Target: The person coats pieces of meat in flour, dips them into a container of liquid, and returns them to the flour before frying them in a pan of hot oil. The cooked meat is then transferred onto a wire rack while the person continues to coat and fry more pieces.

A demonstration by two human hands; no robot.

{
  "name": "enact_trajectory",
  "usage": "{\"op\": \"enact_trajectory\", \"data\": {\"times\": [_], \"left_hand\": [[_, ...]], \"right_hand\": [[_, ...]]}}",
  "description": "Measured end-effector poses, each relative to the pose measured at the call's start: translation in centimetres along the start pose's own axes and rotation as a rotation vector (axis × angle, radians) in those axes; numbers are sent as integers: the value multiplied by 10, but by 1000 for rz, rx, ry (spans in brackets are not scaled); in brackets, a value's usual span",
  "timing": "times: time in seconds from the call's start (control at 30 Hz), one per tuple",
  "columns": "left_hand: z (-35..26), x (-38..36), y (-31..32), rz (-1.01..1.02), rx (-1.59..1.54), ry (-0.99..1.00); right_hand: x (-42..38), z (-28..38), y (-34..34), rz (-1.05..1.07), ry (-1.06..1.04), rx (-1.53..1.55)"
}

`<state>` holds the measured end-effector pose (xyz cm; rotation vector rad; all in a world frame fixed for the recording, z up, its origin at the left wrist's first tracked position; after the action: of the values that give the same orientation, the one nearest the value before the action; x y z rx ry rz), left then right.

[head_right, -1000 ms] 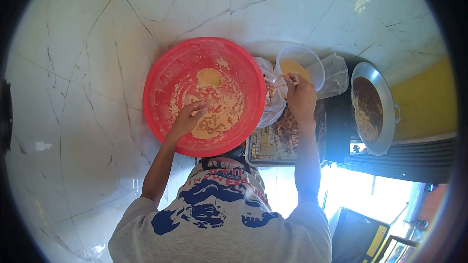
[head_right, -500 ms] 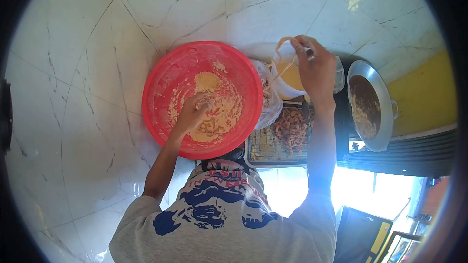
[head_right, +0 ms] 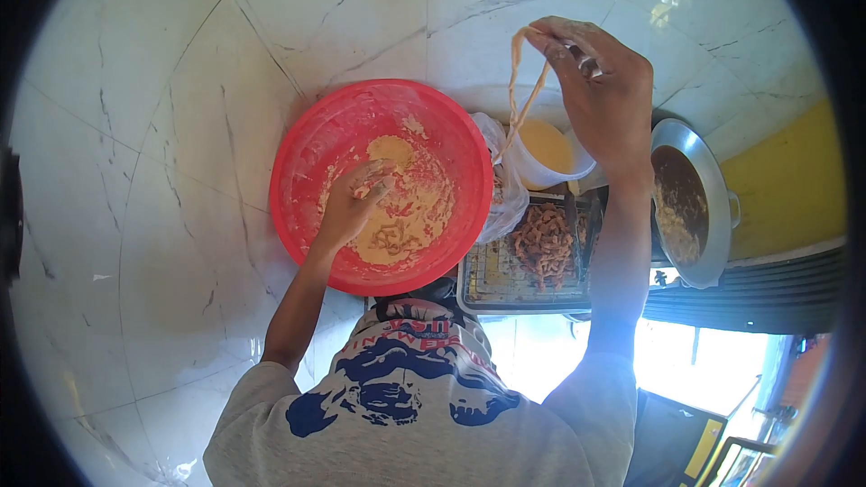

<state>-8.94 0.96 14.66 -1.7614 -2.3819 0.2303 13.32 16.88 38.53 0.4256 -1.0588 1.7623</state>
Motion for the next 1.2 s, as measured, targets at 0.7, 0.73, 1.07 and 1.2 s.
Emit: {"op": "enact_trajectory", "data": {"times": [0.7,0.73,1.07,1.2], "left_hand": [[-27,-26,-41,-169,-5,59],[-31,-30,-49,-195,-59,24],[-16,-30,-54,-254,-217,-78],[-24,-26,-53,-217,-319,-63]], "right_hand": [[-167,-106,134,569,87,-57],[-171,-124,128,562,142,-95],[-134,-169,60,286,178,-241],[-83,-99,37,140,88,-229]]}}
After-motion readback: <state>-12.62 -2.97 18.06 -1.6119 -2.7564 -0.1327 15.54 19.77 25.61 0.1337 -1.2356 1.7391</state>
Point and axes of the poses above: each hand's wrist, its own x-axis towards the middle knuckle, its own y-axis out of the palm, z = x × y, the point moved 4 cm from there along x, towards the middle knuckle, and after that the axes turned 6 degrees about x, right-handed, at the moved point
